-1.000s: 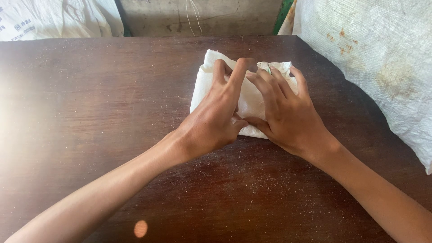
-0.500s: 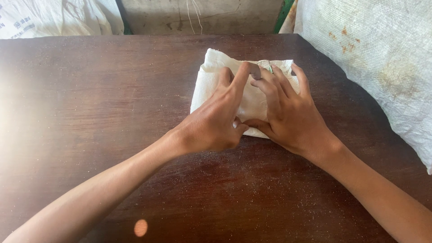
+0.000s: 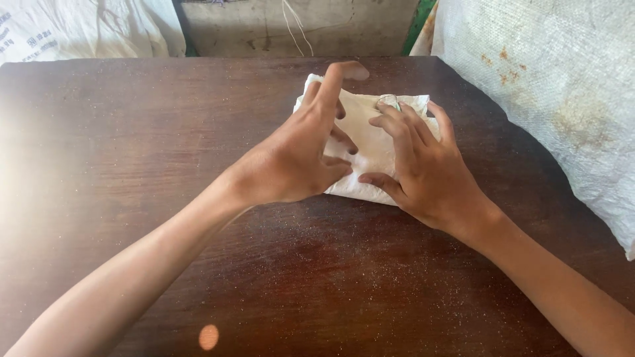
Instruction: Folding a large white plastic sack on a wooden table and placing it into another bag.
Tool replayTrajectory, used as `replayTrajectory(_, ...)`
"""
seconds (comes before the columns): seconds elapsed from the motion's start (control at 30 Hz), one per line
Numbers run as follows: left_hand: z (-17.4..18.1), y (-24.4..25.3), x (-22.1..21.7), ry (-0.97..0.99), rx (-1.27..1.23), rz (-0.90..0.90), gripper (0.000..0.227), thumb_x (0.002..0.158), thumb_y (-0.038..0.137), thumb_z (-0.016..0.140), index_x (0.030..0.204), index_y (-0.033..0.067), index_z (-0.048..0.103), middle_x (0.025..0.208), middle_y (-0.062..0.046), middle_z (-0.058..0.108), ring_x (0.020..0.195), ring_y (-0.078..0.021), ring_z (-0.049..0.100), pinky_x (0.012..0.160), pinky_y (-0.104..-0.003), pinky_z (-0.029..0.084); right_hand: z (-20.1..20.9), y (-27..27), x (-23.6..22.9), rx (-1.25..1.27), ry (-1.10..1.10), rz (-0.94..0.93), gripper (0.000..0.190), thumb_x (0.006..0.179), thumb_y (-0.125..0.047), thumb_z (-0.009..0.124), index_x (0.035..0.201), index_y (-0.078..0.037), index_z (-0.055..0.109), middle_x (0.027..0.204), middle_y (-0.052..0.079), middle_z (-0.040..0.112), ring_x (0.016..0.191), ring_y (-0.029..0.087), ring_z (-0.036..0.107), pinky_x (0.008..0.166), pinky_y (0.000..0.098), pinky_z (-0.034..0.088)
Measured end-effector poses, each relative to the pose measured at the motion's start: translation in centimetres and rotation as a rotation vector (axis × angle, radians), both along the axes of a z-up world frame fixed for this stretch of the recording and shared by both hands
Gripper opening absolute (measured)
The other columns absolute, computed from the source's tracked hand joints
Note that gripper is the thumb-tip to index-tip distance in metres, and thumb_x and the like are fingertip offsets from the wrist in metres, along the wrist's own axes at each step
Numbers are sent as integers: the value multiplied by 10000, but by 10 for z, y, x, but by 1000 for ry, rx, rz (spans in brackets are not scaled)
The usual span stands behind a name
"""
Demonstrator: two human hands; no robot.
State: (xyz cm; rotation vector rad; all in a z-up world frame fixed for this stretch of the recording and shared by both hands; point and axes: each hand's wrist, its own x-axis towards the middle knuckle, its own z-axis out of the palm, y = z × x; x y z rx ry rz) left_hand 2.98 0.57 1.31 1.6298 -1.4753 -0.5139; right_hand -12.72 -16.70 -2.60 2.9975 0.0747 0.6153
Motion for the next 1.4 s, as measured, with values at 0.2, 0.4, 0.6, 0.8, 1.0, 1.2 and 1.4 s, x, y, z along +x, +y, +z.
replayTrajectory(0.2, -12, -6, 5, -9, -24, 21, 742, 878, -82, 679, 1470, 79, 261, 1180, -203, 625, 1051, -281, 754, 886, -333, 626, 6, -3, -3, 101, 26, 18, 726, 1010, -593, 455, 1440, -26, 316, 1482, 203, 504, 1442, 372, 467, 1228, 670, 207)
replayTrajectory(0.4, -21, -11, 11, 25, -41, 17, 397, 887, -48, 693, 1257, 8, 558, 1024, -124, 735, 970, -201, 754, 897, -303, 638, 44, 9, -13, 340, -40, 52, 523, 1078, -463, 449, 1420, -67, 452, 1499, 174, 546, 1449, 356, 477, 1246, 633, 227)
replayTrajectory(0.6, -26, -14, 10, 5, -79, 33, 236, 914, 20, 704, 1136, -27, 640, 955, -111, 734, 890, -171, 724, 853, -297, 629, 67, 36, -34, 592, -260, 337, 82, 1058, -159, 606, 1083, -96, 652, 1118, 122, 742, 1090, 205, 752, 990, 397, 612)
replayTrajectory(0.8, -33, -16, 5, -55, -146, 58, 207, 936, 38, 696, 1122, -29, 634, 1000, -117, 715, 859, -179, 719, 829, -309, 628, 84, 68, -48, 681, -257, 471, 71, 994, -120, 669, 964, -59, 647, 977, 126, 758, 963, 223, 793, 890, 405, 632)
replayTrajectory(1.0, -34, -15, 3, -92, -171, 85, 211, 940, 53, 696, 1120, -35, 633, 999, -126, 711, 836, -197, 720, 802, -331, 615, 79, 72, -48, 786, -225, 473, 122, 988, -172, 672, 955, -58, 642, 980, 125, 757, 948, 229, 799, 875, 410, 648)
replayTrajectory(1.2, -35, -16, 4, -94, -160, 85, 207, 951, 71, 687, 1124, -27, 630, 1004, -123, 713, 836, -194, 728, 800, -331, 619, 72, 66, -43, 777, -244, 501, 126, 965, -185, 721, 935, -70, 679, 929, 99, 765, 898, 200, 804, 864, 410, 663)
replayTrajectory(1.4, -41, -19, 7, -104, -177, 66, 202, 956, 58, 674, 1132, -26, 623, 1034, -132, 705, 848, -203, 739, 808, -327, 633, 45, 35, -32, 750, -221, 424, 165, 1014, -202, 683, 880, -114, 721, 955, 94, 783, 878, 192, 785, 768, 335, 657)
